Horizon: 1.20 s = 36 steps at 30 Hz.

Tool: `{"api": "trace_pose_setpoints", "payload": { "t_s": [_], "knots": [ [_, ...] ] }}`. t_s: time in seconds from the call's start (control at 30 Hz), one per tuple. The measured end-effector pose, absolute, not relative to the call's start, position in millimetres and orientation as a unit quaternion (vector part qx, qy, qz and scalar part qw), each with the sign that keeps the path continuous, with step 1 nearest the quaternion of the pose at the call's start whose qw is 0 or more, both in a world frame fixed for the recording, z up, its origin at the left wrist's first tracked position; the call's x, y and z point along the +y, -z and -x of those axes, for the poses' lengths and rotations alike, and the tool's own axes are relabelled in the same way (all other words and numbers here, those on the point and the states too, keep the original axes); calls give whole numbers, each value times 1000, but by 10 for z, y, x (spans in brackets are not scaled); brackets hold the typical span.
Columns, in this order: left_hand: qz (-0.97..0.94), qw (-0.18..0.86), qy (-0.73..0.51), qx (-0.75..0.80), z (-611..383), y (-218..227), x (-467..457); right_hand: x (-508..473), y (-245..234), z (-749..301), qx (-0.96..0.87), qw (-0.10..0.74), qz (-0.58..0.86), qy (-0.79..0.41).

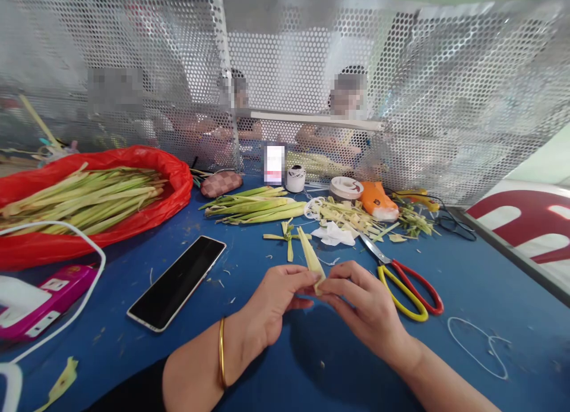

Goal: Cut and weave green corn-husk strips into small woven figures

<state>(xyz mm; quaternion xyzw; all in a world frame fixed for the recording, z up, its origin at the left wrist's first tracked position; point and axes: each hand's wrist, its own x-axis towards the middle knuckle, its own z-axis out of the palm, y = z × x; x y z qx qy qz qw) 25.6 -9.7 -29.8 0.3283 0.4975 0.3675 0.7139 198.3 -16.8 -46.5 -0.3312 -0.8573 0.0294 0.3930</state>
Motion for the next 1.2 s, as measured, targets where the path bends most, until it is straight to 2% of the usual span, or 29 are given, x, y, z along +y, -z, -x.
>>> {"api": "trace_pose_setpoints", "payload": {
  "t_s": [0.27, 0.53, 0.7, 0.9, 1.07, 1.2],
  "knots": [
    [-318, 722, -362, 497, -275, 305, -109, -174, 440, -1978, -853, 414, 319, -19],
    [-358, 674, -404, 504, -326, 326, -149, -197, 429, -1947, -798, 408, 406, -177],
    [-346, 686, -407, 494, -324, 307, -127, -218, 419, -1941, -802, 420, 391, -167],
    [-289, 786, -334, 433, -236, 287, -83, -188, 353, -2021, -814, 422, 331, -225],
    [-312, 806, -281, 418, -166, 288, -65, -129, 252, -2136, -813, 386, 295, -321],
    [-322, 807, -249, 427, -156, 308, -53, -100, 219, -2161, -816, 364, 283, -349]
  ]
}}
